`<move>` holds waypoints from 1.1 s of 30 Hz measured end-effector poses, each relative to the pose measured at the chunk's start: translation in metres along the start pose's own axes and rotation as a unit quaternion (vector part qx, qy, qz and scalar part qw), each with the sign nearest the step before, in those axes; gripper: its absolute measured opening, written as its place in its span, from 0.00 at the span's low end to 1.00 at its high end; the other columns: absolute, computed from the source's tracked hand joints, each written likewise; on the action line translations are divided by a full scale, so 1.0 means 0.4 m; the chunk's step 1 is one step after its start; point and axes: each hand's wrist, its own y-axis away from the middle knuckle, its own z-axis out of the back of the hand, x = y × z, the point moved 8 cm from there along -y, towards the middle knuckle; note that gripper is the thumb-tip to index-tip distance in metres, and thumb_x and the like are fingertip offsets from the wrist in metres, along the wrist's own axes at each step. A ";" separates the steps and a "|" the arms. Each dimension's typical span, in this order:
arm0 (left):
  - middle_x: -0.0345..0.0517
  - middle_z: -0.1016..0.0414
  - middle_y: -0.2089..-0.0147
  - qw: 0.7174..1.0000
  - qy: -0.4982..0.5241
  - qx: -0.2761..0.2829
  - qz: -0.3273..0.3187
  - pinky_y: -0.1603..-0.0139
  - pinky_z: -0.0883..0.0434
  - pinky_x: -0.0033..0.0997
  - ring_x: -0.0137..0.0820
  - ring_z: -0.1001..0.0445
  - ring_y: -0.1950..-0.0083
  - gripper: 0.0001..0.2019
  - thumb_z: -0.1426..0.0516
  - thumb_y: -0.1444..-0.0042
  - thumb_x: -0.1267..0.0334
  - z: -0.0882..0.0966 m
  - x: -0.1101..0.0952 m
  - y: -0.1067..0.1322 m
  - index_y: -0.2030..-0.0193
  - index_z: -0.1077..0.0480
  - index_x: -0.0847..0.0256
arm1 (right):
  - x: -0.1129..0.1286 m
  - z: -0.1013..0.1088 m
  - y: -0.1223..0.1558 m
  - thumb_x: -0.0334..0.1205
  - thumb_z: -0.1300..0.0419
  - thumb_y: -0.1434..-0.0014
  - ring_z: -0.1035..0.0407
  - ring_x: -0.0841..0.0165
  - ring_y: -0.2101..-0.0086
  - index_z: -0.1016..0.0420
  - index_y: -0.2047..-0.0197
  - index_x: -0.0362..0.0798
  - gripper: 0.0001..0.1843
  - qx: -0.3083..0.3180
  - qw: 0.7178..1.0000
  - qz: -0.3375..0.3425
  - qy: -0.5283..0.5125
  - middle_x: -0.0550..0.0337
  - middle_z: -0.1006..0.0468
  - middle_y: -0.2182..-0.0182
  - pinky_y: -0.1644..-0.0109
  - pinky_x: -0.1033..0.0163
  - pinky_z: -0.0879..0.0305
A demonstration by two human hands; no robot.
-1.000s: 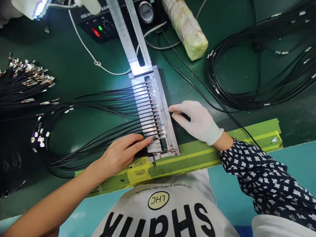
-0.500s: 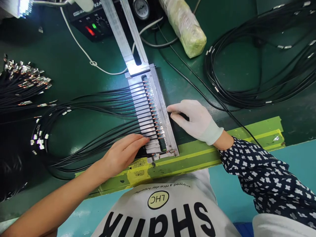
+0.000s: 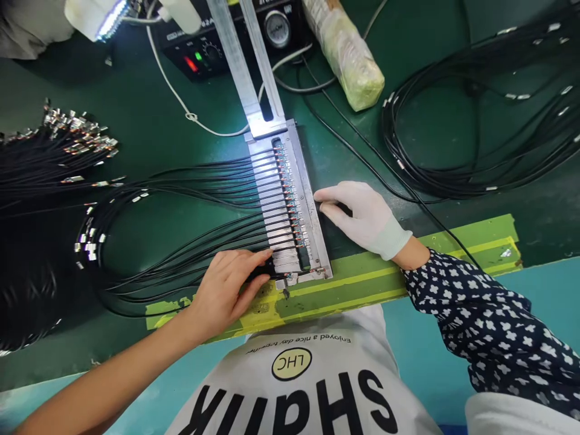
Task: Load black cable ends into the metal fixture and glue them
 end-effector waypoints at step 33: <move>0.55 0.25 0.55 0.998 -0.001 -0.029 -0.057 0.58 0.26 0.34 0.35 0.27 0.56 0.09 0.47 0.36 0.76 0.045 -0.023 0.016 0.50 0.34 0.67 | 0.000 -0.001 -0.004 0.37 0.40 0.31 0.25 0.64 0.57 0.21 0.49 0.51 0.10 0.011 1.000 0.001 0.000 0.62 0.19 0.59 0.48 0.57 0.32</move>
